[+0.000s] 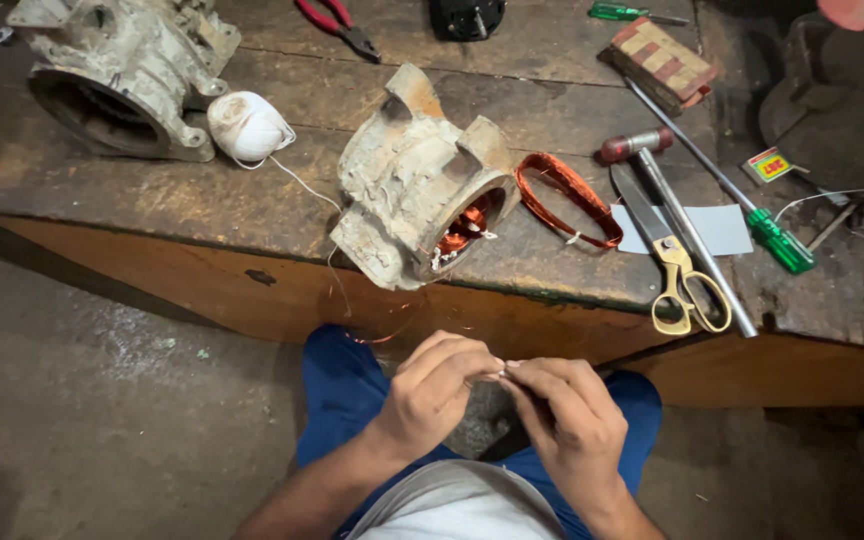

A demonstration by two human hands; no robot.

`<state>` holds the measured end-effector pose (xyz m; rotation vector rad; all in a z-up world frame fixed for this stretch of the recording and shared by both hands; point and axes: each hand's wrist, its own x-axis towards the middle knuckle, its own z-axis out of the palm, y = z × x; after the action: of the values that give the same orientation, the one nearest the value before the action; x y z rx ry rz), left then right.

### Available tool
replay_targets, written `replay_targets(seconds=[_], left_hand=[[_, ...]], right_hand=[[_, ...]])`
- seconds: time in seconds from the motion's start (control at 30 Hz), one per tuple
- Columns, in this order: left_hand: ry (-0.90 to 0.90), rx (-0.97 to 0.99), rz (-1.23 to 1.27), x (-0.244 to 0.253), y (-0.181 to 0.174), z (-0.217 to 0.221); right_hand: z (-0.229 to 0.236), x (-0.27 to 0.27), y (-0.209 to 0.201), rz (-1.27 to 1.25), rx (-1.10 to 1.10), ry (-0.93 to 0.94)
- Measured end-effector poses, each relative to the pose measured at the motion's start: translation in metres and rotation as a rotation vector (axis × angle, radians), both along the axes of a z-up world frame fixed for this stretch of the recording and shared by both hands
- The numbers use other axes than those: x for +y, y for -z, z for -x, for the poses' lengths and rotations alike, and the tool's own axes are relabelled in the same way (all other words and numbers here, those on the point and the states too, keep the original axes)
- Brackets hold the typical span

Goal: The person inserts and secures copper wire coils into a motor housing using a hammer and screwdriver. They cut excess wire with scissors and adjust the coils by hand to fit inside the housing.

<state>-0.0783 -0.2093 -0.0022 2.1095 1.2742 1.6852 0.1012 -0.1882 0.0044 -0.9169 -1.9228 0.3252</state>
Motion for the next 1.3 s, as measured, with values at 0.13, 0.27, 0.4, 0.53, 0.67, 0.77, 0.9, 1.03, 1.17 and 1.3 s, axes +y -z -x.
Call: replay_targets(seconds=[0.13, 0.27, 0.4, 0.53, 0.67, 0.77, 0.9, 1.03, 1.17, 1.3], left_hand=[[-0.001, 0.075, -0.044, -0.001, -0.002, 0.000], [-0.056, 0.102, -0.046, 0.001, 0.000, 0.000], [-0.035, 0.034, -0.049, 0.001, 0.005, 0.010], [-0.001, -0.058, 0.010, -0.001, 0.008, 0.014], [-0.023, -0.135, 0.042, -0.005, 0.011, 0.015], [-0.013, -0.111, -0.014, -0.004, 0.014, 0.024], [-0.080, -0.256, -0.067, -0.006, 0.020, 0.038], [-0.150, -0.372, -0.117, -0.003, 0.024, 0.056], [-0.203, -0.401, -0.233, 0.007, 0.018, 0.079], [-0.250, -0.471, -0.255, 0.010, 0.009, 0.090]], right_hand=[[0.001, 0.001, 0.006, 0.001, 0.004, -0.006], [0.003, 0.005, 0.007, 0.077, 0.046, -0.066], [-0.001, 0.011, -0.001, 0.146, 0.082, -0.183], [0.002, 0.012, -0.008, 0.094, 0.037, -0.226], [0.006, 0.015, -0.008, 0.172, 0.110, -0.329], [0.008, 0.024, -0.011, 0.189, 0.105, -0.334], [0.016, 0.047, -0.019, -0.090, 0.035, -0.076], [0.046, 0.076, -0.020, -0.293, -0.118, 0.044], [0.069, 0.089, -0.016, -0.254, -0.151, 0.089], [0.076, 0.095, -0.015, -0.159, -0.127, 0.103]])
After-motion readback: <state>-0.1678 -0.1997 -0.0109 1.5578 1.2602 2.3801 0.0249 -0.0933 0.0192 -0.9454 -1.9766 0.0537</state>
